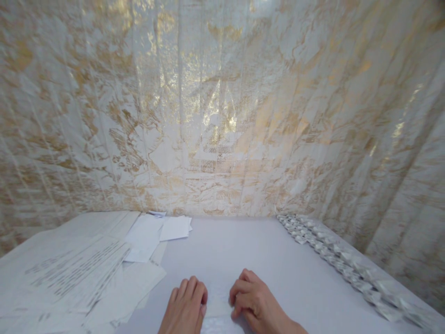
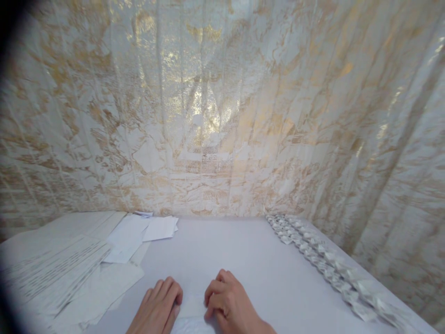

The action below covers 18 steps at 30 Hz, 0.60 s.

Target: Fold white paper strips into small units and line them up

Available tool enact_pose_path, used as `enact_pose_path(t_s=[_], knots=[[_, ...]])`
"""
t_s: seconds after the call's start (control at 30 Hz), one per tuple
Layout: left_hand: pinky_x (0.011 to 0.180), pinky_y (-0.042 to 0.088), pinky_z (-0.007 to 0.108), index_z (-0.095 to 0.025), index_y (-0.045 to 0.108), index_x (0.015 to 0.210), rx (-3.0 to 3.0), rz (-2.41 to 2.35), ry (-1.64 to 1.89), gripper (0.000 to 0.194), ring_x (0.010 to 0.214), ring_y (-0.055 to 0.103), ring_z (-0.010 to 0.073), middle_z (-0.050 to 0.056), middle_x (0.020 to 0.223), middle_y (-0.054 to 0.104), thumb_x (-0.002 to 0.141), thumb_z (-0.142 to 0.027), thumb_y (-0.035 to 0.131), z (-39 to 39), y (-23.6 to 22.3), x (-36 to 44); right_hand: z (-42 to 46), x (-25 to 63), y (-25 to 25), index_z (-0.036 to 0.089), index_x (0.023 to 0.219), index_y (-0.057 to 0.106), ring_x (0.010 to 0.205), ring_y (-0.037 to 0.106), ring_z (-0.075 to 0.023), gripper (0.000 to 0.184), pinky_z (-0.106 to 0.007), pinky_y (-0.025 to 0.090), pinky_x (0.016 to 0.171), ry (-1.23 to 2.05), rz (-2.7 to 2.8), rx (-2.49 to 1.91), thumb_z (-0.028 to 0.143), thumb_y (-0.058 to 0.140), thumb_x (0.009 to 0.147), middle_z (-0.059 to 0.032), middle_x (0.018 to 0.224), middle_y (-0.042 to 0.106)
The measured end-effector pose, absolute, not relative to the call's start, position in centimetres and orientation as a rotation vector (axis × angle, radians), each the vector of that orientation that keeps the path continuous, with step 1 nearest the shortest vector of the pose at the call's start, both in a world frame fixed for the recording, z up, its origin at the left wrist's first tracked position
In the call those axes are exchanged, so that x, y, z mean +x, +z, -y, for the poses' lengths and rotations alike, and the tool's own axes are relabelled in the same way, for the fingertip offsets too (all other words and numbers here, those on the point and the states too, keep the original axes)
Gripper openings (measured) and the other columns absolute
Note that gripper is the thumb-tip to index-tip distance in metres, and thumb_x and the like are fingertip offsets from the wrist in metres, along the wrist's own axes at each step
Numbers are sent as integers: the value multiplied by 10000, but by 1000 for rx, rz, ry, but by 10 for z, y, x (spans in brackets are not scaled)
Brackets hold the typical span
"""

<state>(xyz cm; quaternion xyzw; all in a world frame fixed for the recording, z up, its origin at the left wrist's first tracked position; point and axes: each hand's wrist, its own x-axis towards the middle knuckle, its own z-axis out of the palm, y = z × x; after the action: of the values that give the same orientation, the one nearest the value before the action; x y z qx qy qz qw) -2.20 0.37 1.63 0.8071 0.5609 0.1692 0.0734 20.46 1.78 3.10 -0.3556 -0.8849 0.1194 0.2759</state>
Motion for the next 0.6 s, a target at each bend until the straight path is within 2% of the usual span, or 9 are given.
enact_pose_path(t_s=[0.07, 0.13, 0.23, 0.3, 0.33, 0.43, 0.53, 0.6], knots=[[853, 407, 382, -237, 611, 1008, 2429, -1593, 585, 262, 988, 551, 244, 50, 1040, 639, 853, -103, 448, -4, 15, -25, -19, 208, 35, 211, 590, 639, 810, 584, -180, 331, -312, 437, 778, 350, 2309, -973, -88, 538, 691, 18, 790, 728], [850, 426, 359, -262, 613, 1071, 2457, -1425, 674, 301, 998, 556, 229, 40, 1064, 641, 885, -101, 441, -6, 13, -29, -21, 211, 38, 211, 641, 649, 797, 596, -181, 328, -316, 445, 779, 330, 2263, -962, -68, 494, 715, -2, 786, 714], [842, 454, 335, -277, 631, 1067, 2531, -1216, 736, 174, 984, 573, 217, 33, 1062, 641, 979, -267, 481, -10, 11, -33, -21, 209, 38, 211, 827, 685, 806, 615, -184, 352, -315, 463, 789, 300, 2239, -936, -38, 457, 730, -30, 835, 692], [824, 469, 326, -280, 652, 1033, 2612, -1165, 678, 153, 958, 589, 217, 23, 1045, 650, 943, -391, 598, -12, 11, -34, -20, 205, 35, 207, 922, 687, 837, 627, -188, 402, -303, 474, 797, 325, 2260, -932, -31, 457, 694, -42, 880, 688], [808, 475, 320, -281, 661, 1017, 2659, -1158, 625, 155, 943, 597, 216, 18, 1036, 657, 913, -396, 650, -13, 12, -34, -19, 202, 33, 206, 952, 686, 855, 632, -192, 422, -295, 479, 798, 339, 2278, -936, -25, 464, 677, -47, 900, 690], [788, 483, 304, -281, 672, 1006, 2783, -1158, 503, 86, 918, 608, 203, 13, 1010, 672, 931, -282, 631, -12, 17, -33, -16, 195, 25, 204, 1017, 675, 891, 637, -206, 408, -287, 486, 802, 341, 2345, -958, 15, 507, 697, -60, 955, 697], [800, 482, 300, -276, 670, 1021, 2876, -1203, 519, 162, 899, 611, 190, 12, 983, 683, 980, -201, 533, -11, 19, -32, -16, 191, 19, 206, 1016, 664, 881, 637, -207, 290, -282, 481, 790, 299, 2416, -980, 79, 567, 774, -58, 961, 694], [776, 476, 294, -268, 672, 999, 2940, -1203, 561, 153, 861, 609, 185, 3, 949, 686, 962, -173, 558, -11, 17, -32, -17, 189, 15, 204, 989, 667, 861, 634, -205, 246, -275, 477, 774, 259, 2453, -996, 97, 613, 775, -53, 943, 697]])
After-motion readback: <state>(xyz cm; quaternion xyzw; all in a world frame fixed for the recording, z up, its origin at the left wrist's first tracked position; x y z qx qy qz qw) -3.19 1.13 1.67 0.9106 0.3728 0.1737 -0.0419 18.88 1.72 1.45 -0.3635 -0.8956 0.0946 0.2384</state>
